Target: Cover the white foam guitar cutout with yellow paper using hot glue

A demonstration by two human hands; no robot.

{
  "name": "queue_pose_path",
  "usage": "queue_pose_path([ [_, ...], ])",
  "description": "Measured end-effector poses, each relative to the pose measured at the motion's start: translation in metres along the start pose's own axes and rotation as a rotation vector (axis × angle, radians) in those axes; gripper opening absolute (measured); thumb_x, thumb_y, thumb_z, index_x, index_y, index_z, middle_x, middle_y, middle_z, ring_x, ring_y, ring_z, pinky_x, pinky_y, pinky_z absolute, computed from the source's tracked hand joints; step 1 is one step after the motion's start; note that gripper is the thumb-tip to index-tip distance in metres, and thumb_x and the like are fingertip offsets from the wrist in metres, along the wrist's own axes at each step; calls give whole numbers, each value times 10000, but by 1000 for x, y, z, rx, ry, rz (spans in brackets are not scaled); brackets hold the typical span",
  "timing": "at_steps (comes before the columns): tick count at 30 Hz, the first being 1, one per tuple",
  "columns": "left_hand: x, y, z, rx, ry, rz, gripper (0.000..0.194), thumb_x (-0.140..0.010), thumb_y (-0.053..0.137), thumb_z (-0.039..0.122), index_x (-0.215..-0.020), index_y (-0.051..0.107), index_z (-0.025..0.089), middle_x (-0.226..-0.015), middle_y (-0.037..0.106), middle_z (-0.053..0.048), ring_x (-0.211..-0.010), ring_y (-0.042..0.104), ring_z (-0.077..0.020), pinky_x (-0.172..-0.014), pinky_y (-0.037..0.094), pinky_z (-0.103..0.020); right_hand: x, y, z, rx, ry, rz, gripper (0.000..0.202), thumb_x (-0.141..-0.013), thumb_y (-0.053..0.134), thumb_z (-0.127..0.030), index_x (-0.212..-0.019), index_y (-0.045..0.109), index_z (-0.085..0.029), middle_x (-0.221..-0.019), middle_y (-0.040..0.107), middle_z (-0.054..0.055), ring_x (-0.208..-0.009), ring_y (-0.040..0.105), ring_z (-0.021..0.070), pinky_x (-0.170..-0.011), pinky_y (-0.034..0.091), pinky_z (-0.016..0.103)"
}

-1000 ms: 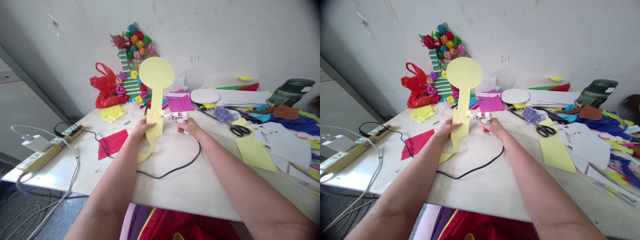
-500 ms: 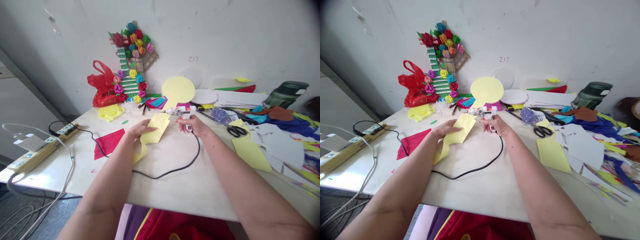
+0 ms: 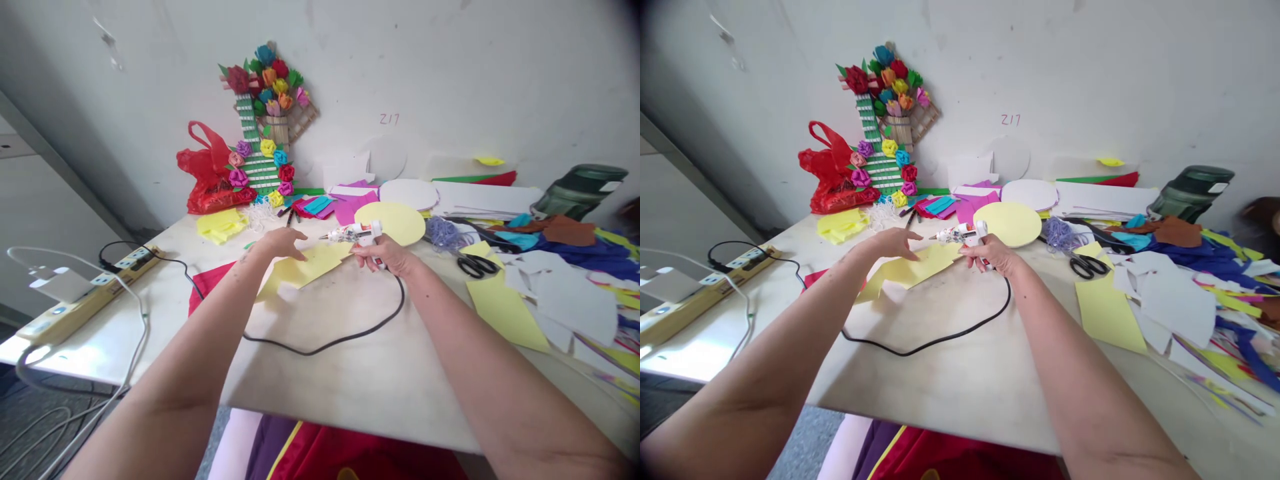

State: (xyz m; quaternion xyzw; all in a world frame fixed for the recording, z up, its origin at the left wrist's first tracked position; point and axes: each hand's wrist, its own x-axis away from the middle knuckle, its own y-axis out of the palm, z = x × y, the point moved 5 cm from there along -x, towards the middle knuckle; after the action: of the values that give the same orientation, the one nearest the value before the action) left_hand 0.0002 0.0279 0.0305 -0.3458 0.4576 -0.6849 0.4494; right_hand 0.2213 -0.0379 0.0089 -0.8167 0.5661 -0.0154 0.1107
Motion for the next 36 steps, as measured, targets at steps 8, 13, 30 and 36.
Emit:
queue_pose_path([
  [8, 64, 25, 65, -297, -30, 9, 445, -776, 528, 478, -971, 652, 97, -947, 625, -204, -923, 569, -360, -809, 413, -431, -3, -3, -2, 85, 5, -16, 248, -652, 643, -333, -563, 569, -114, -475, 578, 22, -303, 401, 57, -333, 286, 207],
  [13, 68, 54, 50, -338, -9, 112, 629, -864, 346, 477, -1279, 412, 10, -1329, 385, -250, -1257, 310, -346, -1014, 226, -432, -5, -1, -5, 90, 21, -25, 227, -644, 648, -322, -590, 574, -115, -471, 580, 13, -294, 389, 52, -328, 264, 204],
  [30, 39, 59, -12, -196, 26, 11, 618, -868, 171, 517, -1414, 221, 232, -1484, 117, 1, -1337, -131, -262, -1033, -83, -526, -35, 3, -22, 392, 104, -148, 378, -659, 657, -468, -500, 601, -131, -327, 467, -23, -298, 353, 52, -430, 352, 231],
  [36, 33, 57, -16, -228, -71, -47, 699, -819, 234, 595, -1414, 228, 227, -1485, 94, -5, -1325, -163, -289, -1022, -104, -539, -41, 4, -31, 449, 153, -203, 328, -631, 691, -462, -593, 604, -148, -432, 574, -1, -296, 360, 47, -394, 317, 231],
])
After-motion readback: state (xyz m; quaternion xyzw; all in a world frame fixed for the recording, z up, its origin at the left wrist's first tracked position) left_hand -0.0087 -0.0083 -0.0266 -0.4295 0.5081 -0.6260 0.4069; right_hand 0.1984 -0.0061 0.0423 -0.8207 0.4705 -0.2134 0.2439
